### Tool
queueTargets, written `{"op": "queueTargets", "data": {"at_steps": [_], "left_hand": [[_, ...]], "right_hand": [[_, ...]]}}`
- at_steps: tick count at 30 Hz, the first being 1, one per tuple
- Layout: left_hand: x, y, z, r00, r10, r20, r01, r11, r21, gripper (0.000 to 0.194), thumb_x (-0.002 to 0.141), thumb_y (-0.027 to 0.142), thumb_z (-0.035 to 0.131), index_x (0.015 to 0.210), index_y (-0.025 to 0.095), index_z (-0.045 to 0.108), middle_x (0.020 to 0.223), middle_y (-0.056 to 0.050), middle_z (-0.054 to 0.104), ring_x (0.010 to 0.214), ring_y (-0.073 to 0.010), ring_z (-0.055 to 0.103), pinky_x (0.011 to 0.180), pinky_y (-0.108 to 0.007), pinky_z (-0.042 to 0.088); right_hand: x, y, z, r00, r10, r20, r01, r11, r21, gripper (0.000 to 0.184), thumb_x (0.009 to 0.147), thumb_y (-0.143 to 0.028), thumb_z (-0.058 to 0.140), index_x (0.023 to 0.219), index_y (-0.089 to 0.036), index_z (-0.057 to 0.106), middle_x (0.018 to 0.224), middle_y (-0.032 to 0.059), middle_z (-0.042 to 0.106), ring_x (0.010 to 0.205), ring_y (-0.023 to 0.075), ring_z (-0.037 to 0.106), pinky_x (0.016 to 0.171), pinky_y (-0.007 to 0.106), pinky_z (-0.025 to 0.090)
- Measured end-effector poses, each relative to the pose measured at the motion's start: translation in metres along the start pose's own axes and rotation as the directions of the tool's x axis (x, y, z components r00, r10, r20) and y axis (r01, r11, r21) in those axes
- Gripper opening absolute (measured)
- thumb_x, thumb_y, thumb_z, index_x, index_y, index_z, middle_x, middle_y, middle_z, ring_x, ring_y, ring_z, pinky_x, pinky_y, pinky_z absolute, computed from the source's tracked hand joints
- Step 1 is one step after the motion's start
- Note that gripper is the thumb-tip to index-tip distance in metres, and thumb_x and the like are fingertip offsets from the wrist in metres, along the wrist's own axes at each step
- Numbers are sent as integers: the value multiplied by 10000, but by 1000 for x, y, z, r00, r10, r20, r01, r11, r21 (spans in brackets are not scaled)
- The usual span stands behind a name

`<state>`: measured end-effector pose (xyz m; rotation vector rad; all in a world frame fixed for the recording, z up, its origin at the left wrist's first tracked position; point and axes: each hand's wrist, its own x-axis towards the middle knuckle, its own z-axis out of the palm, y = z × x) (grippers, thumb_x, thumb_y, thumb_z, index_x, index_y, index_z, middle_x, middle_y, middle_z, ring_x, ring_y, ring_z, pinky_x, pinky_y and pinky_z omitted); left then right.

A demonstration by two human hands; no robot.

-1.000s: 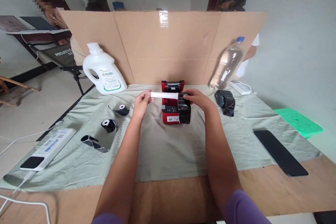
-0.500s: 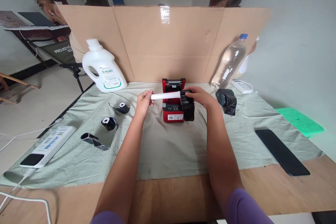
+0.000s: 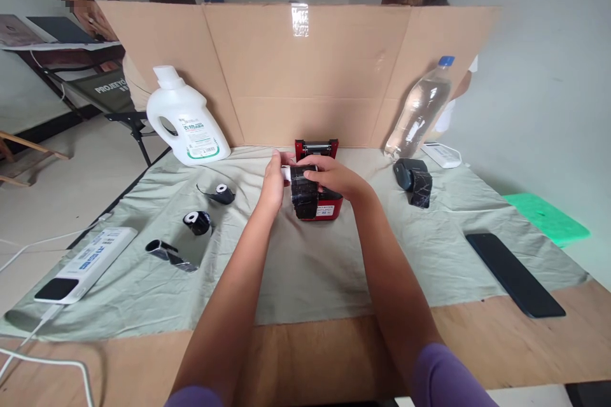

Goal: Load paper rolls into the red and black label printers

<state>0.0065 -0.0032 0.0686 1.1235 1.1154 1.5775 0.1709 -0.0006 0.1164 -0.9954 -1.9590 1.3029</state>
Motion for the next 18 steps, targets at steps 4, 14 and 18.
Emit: {"op": "queueTargets", "data": {"at_steps": [4, 14, 18], "left_hand": [[-4, 0, 7, 998, -28, 52, 34, 992, -124, 620, 961, 703, 287, 1024, 201, 645, 1035, -67, 637, 890, -183, 640, 756, -292, 519], [-11, -2, 20, 996, -54, 67, 63, 988, -140, 687, 974, 707, 188, 1106, 187, 618, 1065, -81, 665, 1091, -216, 626, 932, -318, 502], [-9, -4, 21, 996, -69, 64, 79, 980, -185, 679, 968, 715, 210, 1113, 187, 611, 1087, -82, 651, 1066, -206, 633, 900, -305, 513]], "right_hand": [[2, 0, 13, 998, 47, -45, -47, 999, -17, 305, 874, -235, 552, 1159, -257, 658, 1036, 29, 663, 848, 182, 598, 701, 304, 495], [1, 0, 21, 989, 120, -88, -122, 992, -25, 346, 878, -222, 548, 1219, -263, 577, 1289, 32, 625, 1125, 224, 584, 966, 376, 464], [1, 4, 17, 992, 81, -94, -82, 997, 0, 356, 845, -199, 553, 1189, -276, 607, 1276, 19, 632, 1108, 213, 589, 951, 361, 472]]}}
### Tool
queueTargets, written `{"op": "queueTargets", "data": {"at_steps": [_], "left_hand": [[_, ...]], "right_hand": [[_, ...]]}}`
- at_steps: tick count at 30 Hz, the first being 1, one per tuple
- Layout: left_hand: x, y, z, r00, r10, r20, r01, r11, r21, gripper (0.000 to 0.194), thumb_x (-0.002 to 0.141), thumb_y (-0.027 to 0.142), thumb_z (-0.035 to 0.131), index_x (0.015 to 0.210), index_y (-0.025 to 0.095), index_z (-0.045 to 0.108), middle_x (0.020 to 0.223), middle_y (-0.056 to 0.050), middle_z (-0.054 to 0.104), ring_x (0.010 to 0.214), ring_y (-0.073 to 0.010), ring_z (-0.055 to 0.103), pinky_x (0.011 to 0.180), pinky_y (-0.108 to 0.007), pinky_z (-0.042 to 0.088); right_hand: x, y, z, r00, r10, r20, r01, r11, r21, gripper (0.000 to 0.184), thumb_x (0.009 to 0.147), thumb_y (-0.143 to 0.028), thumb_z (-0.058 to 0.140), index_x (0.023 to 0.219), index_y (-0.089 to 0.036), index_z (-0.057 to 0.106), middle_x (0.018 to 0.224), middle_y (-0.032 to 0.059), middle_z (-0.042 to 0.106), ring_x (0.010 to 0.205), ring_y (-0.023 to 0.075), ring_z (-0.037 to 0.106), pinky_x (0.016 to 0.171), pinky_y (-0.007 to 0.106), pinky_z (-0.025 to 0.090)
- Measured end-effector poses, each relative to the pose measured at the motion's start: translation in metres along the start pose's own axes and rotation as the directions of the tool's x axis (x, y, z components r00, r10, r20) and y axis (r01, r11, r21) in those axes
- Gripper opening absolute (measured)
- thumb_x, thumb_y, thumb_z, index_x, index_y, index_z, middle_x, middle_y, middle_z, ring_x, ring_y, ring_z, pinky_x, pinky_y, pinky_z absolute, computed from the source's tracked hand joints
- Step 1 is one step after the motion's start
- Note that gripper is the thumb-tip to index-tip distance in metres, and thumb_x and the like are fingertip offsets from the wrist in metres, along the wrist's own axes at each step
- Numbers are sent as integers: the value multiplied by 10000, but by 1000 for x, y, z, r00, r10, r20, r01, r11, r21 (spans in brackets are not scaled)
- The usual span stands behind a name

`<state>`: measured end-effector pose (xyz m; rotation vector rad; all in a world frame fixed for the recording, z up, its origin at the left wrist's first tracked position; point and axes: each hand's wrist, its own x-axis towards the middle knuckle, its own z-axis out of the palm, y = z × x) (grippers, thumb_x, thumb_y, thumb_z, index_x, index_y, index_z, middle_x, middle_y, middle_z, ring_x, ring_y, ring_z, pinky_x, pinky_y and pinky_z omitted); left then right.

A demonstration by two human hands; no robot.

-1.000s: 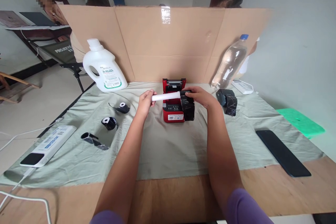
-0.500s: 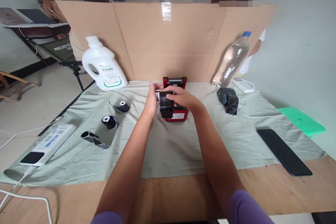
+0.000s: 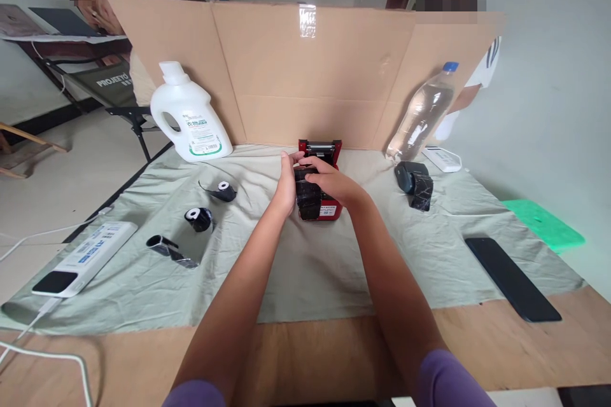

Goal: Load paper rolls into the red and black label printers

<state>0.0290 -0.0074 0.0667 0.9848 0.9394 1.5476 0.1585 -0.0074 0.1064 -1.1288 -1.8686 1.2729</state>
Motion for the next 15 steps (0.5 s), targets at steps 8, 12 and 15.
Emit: {"op": "queueTargets", "data": {"at_steps": [8, 12, 15], "left_hand": [[8, 4, -12, 991, -64, -116, 75, 993, 94, 527, 980, 632, 337, 1086, 205, 628, 1177, -87, 641, 987, -201, 625, 704, -282, 459], [11, 13, -23, 986, -16, -165, 36, 992, 119, 533, 967, 640, 344, 1062, 206, 636, 1186, -87, 653, 988, -209, 623, 710, -292, 431], [11, 18, -27, 987, 6, -163, 21, 986, 166, 458, 961, 581, 409, 1045, 196, 644, 1124, -87, 675, 927, -201, 628, 701, -292, 424]], "right_hand": [[8, 21, -31, 976, -51, -210, 35, 996, -78, 262, 760, -203, 603, 1016, -210, 658, 882, 11, 647, 814, 177, 597, 739, 301, 476], [15, 39, -41, 941, -44, -335, -24, 980, -195, 249, 747, -225, 627, 988, -196, 684, 831, 9, 619, 784, 173, 568, 735, 308, 457], [22, 48, -37, 934, -29, -356, -64, 967, -246, 233, 746, -231, 640, 972, -187, 673, 834, 18, 636, 805, 184, 582, 755, 319, 458]]}}
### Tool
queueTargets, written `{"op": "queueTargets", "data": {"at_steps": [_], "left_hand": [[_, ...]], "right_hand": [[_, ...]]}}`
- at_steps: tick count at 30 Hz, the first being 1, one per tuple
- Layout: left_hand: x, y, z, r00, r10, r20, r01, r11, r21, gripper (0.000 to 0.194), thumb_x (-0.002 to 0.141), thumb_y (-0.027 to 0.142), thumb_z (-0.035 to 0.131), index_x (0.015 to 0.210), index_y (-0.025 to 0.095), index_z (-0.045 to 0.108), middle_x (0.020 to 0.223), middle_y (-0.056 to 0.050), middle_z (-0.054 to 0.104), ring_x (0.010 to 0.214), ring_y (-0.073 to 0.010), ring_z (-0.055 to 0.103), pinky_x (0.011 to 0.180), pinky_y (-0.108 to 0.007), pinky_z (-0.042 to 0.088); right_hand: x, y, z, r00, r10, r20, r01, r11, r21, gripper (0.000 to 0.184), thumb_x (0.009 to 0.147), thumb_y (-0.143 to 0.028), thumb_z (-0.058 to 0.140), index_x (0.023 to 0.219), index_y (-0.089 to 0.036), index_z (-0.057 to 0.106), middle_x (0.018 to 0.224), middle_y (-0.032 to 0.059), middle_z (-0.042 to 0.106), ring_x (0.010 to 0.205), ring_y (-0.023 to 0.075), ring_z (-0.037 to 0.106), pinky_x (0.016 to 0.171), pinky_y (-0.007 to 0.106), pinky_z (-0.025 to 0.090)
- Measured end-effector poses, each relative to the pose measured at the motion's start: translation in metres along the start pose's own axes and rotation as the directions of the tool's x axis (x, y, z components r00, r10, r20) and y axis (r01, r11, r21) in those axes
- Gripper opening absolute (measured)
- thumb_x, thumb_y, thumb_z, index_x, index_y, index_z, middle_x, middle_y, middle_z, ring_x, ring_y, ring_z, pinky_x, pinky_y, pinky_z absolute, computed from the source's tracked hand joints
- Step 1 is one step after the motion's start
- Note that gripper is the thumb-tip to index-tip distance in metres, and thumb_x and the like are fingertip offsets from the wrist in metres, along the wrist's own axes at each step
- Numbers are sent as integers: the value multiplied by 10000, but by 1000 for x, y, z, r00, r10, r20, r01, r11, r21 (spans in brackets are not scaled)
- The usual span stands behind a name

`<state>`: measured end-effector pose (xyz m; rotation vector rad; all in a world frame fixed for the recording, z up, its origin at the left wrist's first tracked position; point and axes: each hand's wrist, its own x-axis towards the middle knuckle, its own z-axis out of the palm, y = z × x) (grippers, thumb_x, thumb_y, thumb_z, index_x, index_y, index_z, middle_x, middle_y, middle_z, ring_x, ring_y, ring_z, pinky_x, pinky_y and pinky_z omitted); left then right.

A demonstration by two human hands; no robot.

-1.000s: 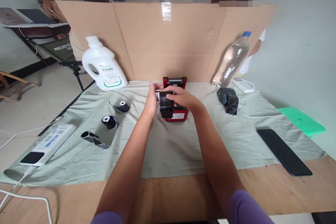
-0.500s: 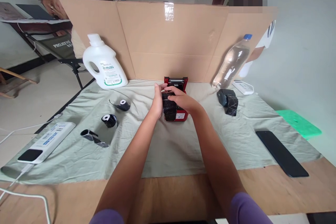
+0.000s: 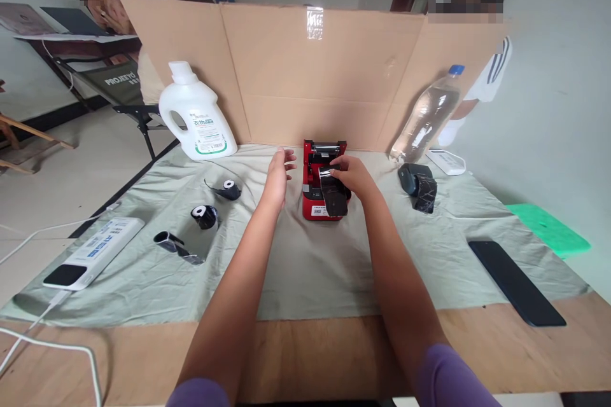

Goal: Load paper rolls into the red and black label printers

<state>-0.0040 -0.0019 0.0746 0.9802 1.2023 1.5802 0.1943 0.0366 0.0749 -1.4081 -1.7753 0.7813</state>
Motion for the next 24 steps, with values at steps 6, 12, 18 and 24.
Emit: {"op": "queueTargets", "data": {"at_steps": [6, 12, 18, 24], "left_hand": [[-4, 3, -3, 977, 81, 195, -121, 971, 205, 196, 855, 381, 641, 877, 191, 681, 975, -57, 704, 940, -206, 619, 847, -308, 463], [-20, 8, -7, 763, 16, 646, -359, 841, 404, 391, 722, 431, 776, 1080, 274, 759, 1138, -55, 714, 1074, -279, 627, 922, -358, 486], [-31, 6, 1, 727, 50, 685, -553, 634, 540, 265, 826, 303, 655, 1050, 351, 789, 1217, -22, 719, 1157, -330, 608, 1015, -442, 416], [-40, 10, 7, 749, 51, 661, -595, 490, 637, 306, 906, 265, 538, 1083, 334, 779, 1181, -60, 737, 1191, -337, 582, 1030, -465, 361]], "right_hand": [[5, 3, 15, 993, -91, 81, 105, 977, -186, 161, 722, -162, 645, 872, -213, 619, 965, 20, 698, 919, 203, 611, 892, 365, 414], [11, -1, 16, 986, -46, 161, 108, 911, -399, 148, 686, -128, 623, 806, -209, 590, 931, 37, 695, 910, 240, 592, 941, 450, 336], [15, -1, 12, 987, -64, 150, 97, 970, -221, 88, 646, -151, 601, 703, -207, 567, 789, 14, 657, 763, 190, 564, 762, 334, 414], [16, -2, 10, 936, -65, -346, 74, 997, 14, 175, 790, -315, 492, 651, -216, 536, 685, 16, 572, 739, 189, 544, 689, 301, 430]]}}
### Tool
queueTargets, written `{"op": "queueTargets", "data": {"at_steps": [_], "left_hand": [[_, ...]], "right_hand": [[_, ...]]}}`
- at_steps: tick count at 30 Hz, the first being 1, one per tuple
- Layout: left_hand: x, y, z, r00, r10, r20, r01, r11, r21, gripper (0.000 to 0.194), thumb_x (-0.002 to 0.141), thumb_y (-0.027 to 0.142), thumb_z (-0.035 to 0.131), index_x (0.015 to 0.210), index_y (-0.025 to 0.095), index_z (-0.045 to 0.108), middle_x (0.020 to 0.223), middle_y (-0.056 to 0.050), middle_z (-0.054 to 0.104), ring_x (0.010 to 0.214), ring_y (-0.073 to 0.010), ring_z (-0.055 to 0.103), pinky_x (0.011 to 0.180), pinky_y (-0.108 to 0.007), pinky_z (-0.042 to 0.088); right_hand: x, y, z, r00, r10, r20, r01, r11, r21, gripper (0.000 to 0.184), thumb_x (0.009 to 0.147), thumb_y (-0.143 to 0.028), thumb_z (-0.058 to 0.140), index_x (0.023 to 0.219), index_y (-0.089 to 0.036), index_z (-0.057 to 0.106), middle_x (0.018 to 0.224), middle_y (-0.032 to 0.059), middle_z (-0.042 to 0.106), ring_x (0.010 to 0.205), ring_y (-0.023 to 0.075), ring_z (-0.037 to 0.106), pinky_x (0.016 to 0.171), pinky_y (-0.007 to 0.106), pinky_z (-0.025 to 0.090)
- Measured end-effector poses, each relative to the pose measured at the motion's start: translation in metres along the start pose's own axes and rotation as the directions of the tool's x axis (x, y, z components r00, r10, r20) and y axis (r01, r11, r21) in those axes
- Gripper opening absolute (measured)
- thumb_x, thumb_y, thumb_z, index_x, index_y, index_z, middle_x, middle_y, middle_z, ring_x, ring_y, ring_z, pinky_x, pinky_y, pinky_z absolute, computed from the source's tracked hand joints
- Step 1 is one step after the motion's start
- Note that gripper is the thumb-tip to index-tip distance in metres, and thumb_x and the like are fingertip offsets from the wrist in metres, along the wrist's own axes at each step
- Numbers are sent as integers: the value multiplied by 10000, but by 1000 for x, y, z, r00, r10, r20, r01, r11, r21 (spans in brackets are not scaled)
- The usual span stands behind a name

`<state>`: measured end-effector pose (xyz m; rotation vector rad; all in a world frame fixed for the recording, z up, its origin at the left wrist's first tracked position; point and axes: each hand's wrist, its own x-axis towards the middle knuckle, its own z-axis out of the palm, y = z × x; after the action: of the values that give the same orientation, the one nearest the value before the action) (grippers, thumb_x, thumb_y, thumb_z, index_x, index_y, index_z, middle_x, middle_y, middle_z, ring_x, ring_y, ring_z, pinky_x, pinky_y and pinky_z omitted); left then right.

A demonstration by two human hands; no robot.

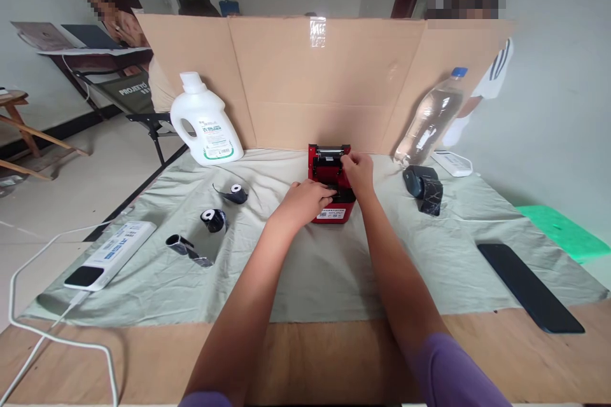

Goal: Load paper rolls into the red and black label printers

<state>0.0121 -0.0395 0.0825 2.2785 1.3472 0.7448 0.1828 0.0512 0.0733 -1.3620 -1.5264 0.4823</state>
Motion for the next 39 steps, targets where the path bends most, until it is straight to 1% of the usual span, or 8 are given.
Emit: {"op": "queueTargets", "data": {"at_steps": [3, 6, 12, 18, 24, 27, 30, 39], "left_hand": [[-2, 6, -1, 1000, -12, 23, 11, 998, 56, 335, 920, 249, 499, 1081, 331, 781, 1197, -78, 727, 1177, -345, 571, 1020, -476, 347], [-3, 11, -1, 999, -25, 37, 22, 996, 82, 350, 928, 239, 483, 1094, 323, 780, 1200, -94, 721, 1175, -352, 563, 1017, -486, 334], [-4, 27, -1, 999, -32, 16, 29, 989, 143, 343, 950, 213, 493, 1125, 331, 764, 1198, -70, 720, 1183, -315, 564, 1016, -458, 344], [-3, 38, -8, 999, -35, 32, 23, 953, 303, 350, 995, 302, 440, 1205, 326, 719, 1233, -44, 686, 1188, -279, 543, 1010, -438, 402], [18, -19, -1, 918, -277, -283, 206, 945, -255, 449, 944, 359, 496, 1370, 258, 598, 1387, -97, 578, 1312, -274, 495, 1102, -401, 385], [22, -48, 12, 831, -555, -40, 403, 650, -644, 623, 891, 300, 506, 1502, 206, 431, 1465, -127, 527, 1346, -271, 493, 1064, -398, 427], [21, -57, 22, 820, -558, 126, 429, 454, -781, 689, 850, 331, 538, 1517, 227, 400, 1425, -97, 579, 1342, -259, 510, 1051, -381, 436], [16, -55, 33, 877, -472, 89, 330, 458, -826, 625, 789, 310, 549, 1414, 321, 535, 1383, 9, 623, 1323, -227, 523, 1098, -357, 390]], "right_hand": [[5, 4, 6, 985, -39, -168, 53, 995, 81, 203, 826, -372, 506, 915, -209, 588, 1012, 66, 652, 947, 196, 582, 852, 298, 462], [12, 11, 10, 998, -21, -67, 36, 970, 241, 370, 835, -432, 539, 1126, -205, 550, 1240, 102, 610, 1080, 190, 575, 954, 306, 445], [6, 29, 4, 995, 94, 20, -94, 917, 387, 209, 794, -430, 538, 790, -222, 561, 854, 20, 628, 899, 192, 581, 857, 327, 473], [-25, 63, 6, 963, 227, 142, -265, 732, 627, 438, 593, -255, 620, 1030, -284, 631, 1121, -5, 655, 1106, 226, 570, 972, 378, 467], [-40, 73, 16, 932, 220, 288, -362, 506, 783, 532, 620, -278, 631, 1151, -306, 609, 1194, -22, 679, 1109, 243, 606, 997, 430, 491], [-41, 75, 20, 936, 188, 298, -352, 456, 817, 516, 643, -297, 641, 1158, -300, 622, 1189, -25, 693, 1109, 248, 624, 1006, 437, 497], [-41, 80, 22, 939, 165, 301, -343, 457, 821, 519, 657, -301, 642, 1176, -302, 623, 1198, -23, 692, 1119, 248, 630, 1014, 438, 501], [-38, 88, 28, 929, 295, 223, -343, 462, 818, 789, 611, -276, 645, 1387, -302, 502, 1154, -18, 691, 1070, 226, 639, 991, 416, 520]]}}
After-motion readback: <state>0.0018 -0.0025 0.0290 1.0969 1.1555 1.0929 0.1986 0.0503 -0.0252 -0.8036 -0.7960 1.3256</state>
